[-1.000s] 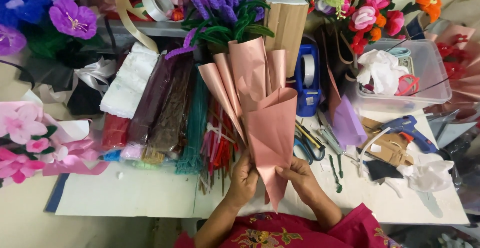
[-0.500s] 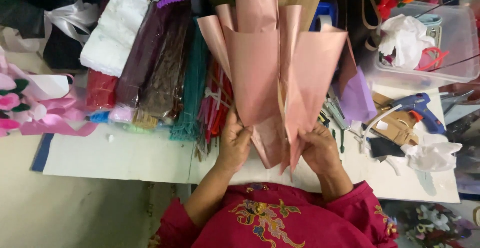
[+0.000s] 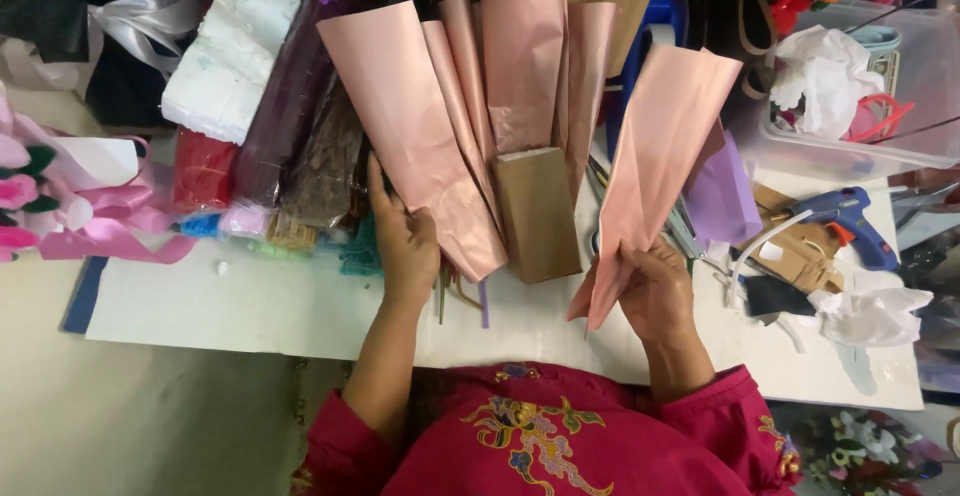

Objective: The person wraps a rectangular box with pink wrapping paper, folding the edges and securing them with clear tape. They repeatedly adjust the paper and apply tape to hold the folds in place.

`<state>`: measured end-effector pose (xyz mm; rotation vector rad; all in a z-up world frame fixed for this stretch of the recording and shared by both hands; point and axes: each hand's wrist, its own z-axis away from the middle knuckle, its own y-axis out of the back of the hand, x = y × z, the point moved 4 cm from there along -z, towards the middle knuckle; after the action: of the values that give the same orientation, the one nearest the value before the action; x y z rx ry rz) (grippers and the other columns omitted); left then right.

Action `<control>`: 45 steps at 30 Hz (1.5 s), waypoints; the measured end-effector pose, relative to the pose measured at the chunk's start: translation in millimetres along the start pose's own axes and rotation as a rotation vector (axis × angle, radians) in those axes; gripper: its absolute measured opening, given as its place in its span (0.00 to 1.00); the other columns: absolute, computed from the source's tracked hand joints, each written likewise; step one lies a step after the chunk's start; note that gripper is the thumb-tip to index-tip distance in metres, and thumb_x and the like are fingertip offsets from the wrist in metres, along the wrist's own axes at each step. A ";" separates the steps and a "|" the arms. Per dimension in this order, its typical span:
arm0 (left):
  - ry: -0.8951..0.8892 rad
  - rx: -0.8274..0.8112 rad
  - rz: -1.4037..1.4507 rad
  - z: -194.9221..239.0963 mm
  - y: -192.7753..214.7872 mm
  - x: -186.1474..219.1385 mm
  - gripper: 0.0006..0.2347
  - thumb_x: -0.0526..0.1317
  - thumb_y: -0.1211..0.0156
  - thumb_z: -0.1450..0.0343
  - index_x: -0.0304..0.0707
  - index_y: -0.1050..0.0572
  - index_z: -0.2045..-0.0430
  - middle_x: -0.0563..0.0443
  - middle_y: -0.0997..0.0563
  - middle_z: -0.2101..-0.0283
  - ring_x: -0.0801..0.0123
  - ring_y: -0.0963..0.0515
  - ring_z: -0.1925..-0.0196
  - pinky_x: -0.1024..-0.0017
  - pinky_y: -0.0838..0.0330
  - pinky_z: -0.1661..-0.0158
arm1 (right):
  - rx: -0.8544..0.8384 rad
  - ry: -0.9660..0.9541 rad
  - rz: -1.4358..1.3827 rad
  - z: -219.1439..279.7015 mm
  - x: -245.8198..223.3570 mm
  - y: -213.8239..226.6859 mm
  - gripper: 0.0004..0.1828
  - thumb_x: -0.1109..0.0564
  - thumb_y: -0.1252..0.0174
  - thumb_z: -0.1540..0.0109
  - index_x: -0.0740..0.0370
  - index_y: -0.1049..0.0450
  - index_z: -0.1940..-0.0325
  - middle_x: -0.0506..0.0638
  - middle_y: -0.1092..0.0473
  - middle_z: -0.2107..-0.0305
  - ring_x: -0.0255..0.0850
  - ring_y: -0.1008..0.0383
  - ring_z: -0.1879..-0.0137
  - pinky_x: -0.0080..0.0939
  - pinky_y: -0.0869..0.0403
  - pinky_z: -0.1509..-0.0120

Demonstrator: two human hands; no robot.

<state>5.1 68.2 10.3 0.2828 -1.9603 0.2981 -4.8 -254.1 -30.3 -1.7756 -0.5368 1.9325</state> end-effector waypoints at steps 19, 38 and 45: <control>-0.553 -0.275 -0.363 73.6 -103.4 76.9 0.08 0.43 0.33 0.31 0.44 0.18 0.62 0.55 0.20 0.61 0.69 0.17 0.65 0.71 0.19 0.63 | 0.010 0.356 0.529 14.7 -21.9 -32.6 0.06 0.61 0.39 0.36 0.68 0.25 0.66 0.53 0.27 0.78 0.37 0.24 0.67 0.40 0.23 0.60; 0.422 -0.517 0.036 82.9 -101.8 17.8 0.20 0.32 0.29 0.35 0.29 0.30 0.52 0.36 0.18 0.68 0.54 0.14 0.67 0.65 0.19 0.68 | 0.035 0.257 0.381 23.4 -30.7 -55.7 0.08 0.62 0.38 0.37 0.65 0.27 0.70 0.53 0.29 0.81 0.37 0.26 0.74 0.36 0.27 0.66; 0.419 -0.488 0.070 75.8 -105.2 47.0 0.20 0.34 0.27 0.36 0.31 0.28 0.53 0.38 0.18 0.66 0.58 0.15 0.67 0.64 0.18 0.67 | 0.036 0.181 0.283 27.5 -30.9 -63.9 0.07 0.63 0.39 0.38 0.67 0.28 0.69 0.54 0.28 0.82 0.38 0.25 0.76 0.36 0.26 0.71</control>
<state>-43.5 -58.9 32.3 -0.1576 -1.5671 -0.0795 -25.7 -218.9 33.9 -2.0688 -0.1958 1.9174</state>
